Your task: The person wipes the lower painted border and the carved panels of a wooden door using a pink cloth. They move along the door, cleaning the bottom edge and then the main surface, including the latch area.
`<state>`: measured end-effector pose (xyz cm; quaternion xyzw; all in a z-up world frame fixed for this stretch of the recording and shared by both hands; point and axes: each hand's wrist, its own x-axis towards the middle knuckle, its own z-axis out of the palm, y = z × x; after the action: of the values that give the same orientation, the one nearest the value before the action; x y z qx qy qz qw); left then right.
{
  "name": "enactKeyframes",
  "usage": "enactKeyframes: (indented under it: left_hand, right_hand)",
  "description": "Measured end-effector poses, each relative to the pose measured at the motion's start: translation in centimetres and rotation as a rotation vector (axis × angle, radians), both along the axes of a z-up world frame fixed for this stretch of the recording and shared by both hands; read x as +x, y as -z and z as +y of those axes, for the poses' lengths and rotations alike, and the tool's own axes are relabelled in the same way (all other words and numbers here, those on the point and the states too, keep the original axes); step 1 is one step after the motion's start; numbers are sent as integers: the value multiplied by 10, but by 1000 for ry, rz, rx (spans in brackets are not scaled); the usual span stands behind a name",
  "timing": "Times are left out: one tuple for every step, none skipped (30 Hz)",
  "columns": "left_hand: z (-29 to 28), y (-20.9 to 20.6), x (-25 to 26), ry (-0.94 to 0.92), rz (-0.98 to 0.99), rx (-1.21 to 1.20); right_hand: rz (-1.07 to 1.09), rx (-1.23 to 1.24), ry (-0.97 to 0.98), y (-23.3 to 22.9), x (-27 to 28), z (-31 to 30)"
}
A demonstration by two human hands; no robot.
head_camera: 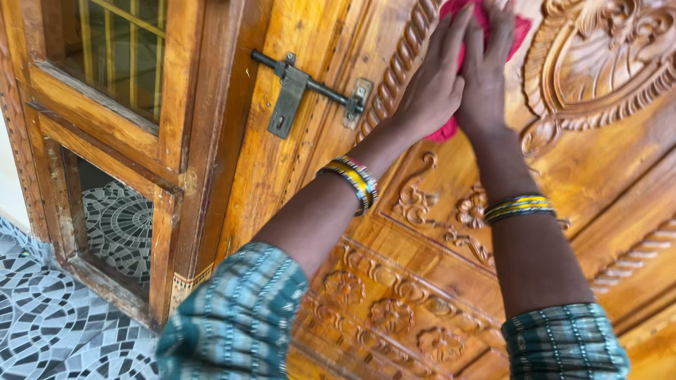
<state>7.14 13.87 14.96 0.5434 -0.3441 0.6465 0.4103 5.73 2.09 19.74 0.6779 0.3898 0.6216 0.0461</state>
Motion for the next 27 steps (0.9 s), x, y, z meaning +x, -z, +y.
enactKeyframes:
  left_hand:
    - [6, -15, 6, -76, 4, -2]
    - [13, -26, 12, -255, 51, 87]
    - [19, -31, 19, -429, 107, 172]
    - [25, -33, 28, -602, 163, 257]
    - [29, -23, 36, -610, 223, 270]
    - [32, -10, 45, -616, 283, 283]
    - [34, 6, 54, -621, 345, 299]
    - [37, 24, 61, -637, 300, 300]
    - [41, 48, 65, -651, 255, 307]
    - [44, 71, 66, -665, 210, 315]
    - [43, 92, 65, -629, 221, 298]
    - [42, 112, 62, -592, 232, 281]
    - [42, 131, 56, -559, 240, 264]
    - [42, 152, 47, -518, 245, 253]
    - [42, 170, 38, -478, 242, 243]
    - [43, 185, 29, -439, 239, 232]
    - [43, 196, 23, -378, 331, 224]
    - [43, 205, 16, -317, 422, 217]
    - [43, 210, 13, -258, 514, 207]
    - [44, 212, 10, -249, 548, 192]
    - [47, 214, 7, -244, 583, 175]
    - [51, 215, 5, -239, 618, 158]
    - [56, 214, 3, -304, 588, 173]
    - [60, 212, 1, -369, 558, 189]
    - [64, 213, -2, -432, 528, 204]
    - [69, 216, -8, -439, 550, 233]
    - [73, 219, -14, -448, 567, 263]
  right_hand:
    - [-60, -40, 59, -18, 3, 3]
    - [-42, -108, 124, -32, 6, 6]
    - [-17, -181, 192, -42, 9, 7]
    - [7, -254, 259, -48, 13, 11]
    - [60, -199, 283, -43, 19, 13]
    - [113, -143, 307, -34, 25, 14]
    - [170, -85, 331, -23, 32, 14]
    - [144, -96, 328, -11, 38, 16]
    - [122, -102, 326, 3, 44, 17]
    - [99, -108, 323, 16, 48, 18]
    - [105, -98, 322, 30, 51, 18]
    - [110, -88, 320, 44, 52, 17]
    - [112, -76, 317, 58, 52, 18]
    - [129, -85, 373, 73, 52, 20]
    - [139, -89, 428, 88, 51, 24]
    - [149, -94, 484, 103, 50, 27]
    - [168, -99, 480, 121, 46, 26]
    - [186, -104, 476, 139, 42, 25]
    - [194, -145, 505, 154, 41, 28]
    - [201, -185, 535, 167, 40, 29]
    - [243, -193, 529, 184, 37, 28]
    - [286, -202, 522, 201, 33, 26]
    - [284, -226, 526, 216, 30, 23]
    - [282, -251, 531, 229, 28, 21]
    - [280, -277, 535, 241, 25, 18]
    - [359, -304, 555, 250, 22, 14]
    - [434, -327, 573, 258, 19, 11]
